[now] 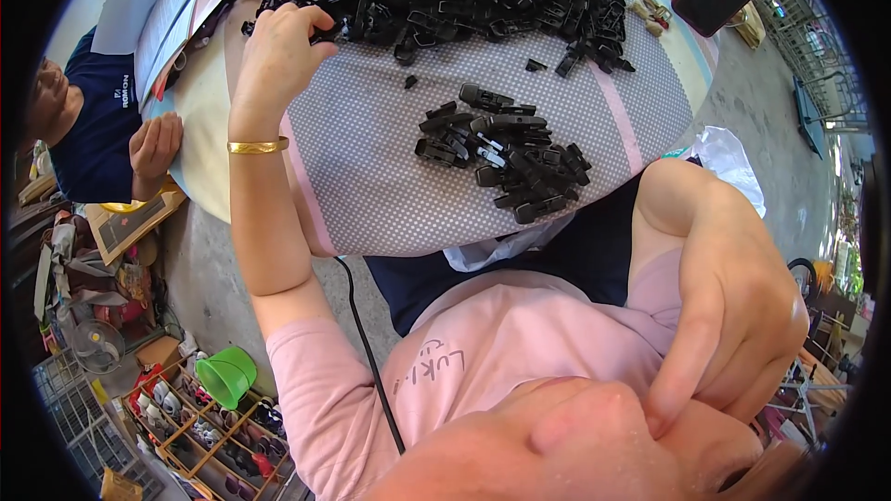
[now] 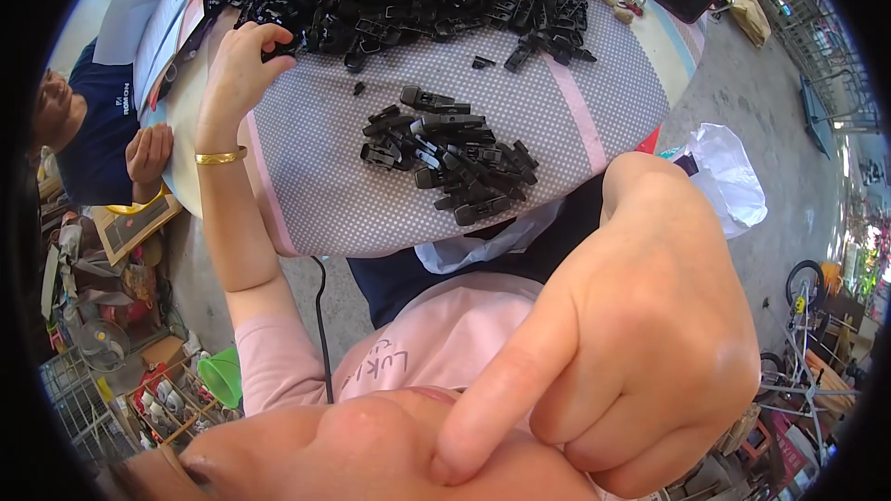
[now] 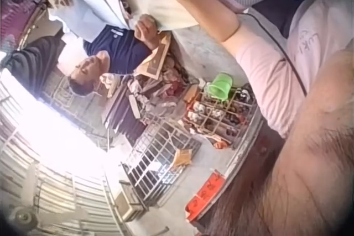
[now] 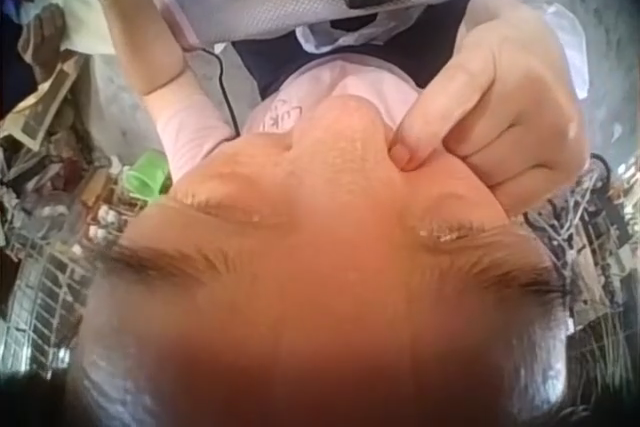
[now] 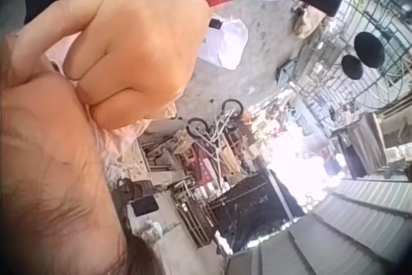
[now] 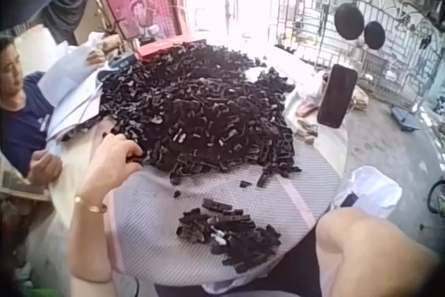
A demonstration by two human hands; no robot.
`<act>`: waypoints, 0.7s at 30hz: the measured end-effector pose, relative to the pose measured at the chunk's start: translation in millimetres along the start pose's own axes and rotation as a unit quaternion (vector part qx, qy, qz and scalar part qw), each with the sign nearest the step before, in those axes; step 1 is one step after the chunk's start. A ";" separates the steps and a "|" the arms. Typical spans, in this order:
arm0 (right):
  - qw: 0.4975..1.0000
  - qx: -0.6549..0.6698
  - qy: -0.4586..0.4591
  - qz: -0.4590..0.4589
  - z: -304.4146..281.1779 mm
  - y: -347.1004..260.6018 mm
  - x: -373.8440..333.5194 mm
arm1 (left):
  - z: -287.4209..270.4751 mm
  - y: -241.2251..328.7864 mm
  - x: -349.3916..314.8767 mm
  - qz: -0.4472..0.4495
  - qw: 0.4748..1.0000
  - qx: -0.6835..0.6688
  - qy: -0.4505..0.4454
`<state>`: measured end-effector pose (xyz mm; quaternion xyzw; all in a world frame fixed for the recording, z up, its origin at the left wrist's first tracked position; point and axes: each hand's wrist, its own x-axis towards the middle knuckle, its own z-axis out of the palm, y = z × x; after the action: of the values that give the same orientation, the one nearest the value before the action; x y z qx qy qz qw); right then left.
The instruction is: Sort and inspect small black plastic parts.
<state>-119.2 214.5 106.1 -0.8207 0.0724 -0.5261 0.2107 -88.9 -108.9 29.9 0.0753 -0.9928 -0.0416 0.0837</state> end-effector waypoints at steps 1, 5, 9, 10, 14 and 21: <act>1.000 -0.008 -0.001 -0.009 0.6 0.4 -0.2 | 0.8 -1.0 -1.5 0.000 1.000 -0.001 0.000; 0.997 0.054 -0.047 0.038 -12.2 -2.0 2.0 | 5.3 -4.2 -2.1 -0.018 0.998 0.067 -0.004; 0.994 0.046 -0.045 0.092 -47.9 11.1 -17.7 | 6.9 -0.9 -3.7 -0.002 0.999 0.044 -0.016; 0.992 0.058 -0.026 0.112 -57.5 14.9 -22.5 | 5.8 3.3 1.2 0.004 0.999 0.041 -0.012; 0.853 -0.213 0.247 0.408 -69.1 44.5 -44.3 | -0.2 6.4 4.6 -0.007 0.969 -0.246 0.006; 0.797 -0.189 0.390 0.421 -54.2 109.2 -81.0 | 10.4 43.9 3.5 0.047 0.828 -0.557 0.031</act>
<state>-191.7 129.1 11.9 -0.4576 0.5848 -0.6372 0.2063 -100.4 -65.5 24.4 -0.0295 -0.8003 -0.5814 0.1436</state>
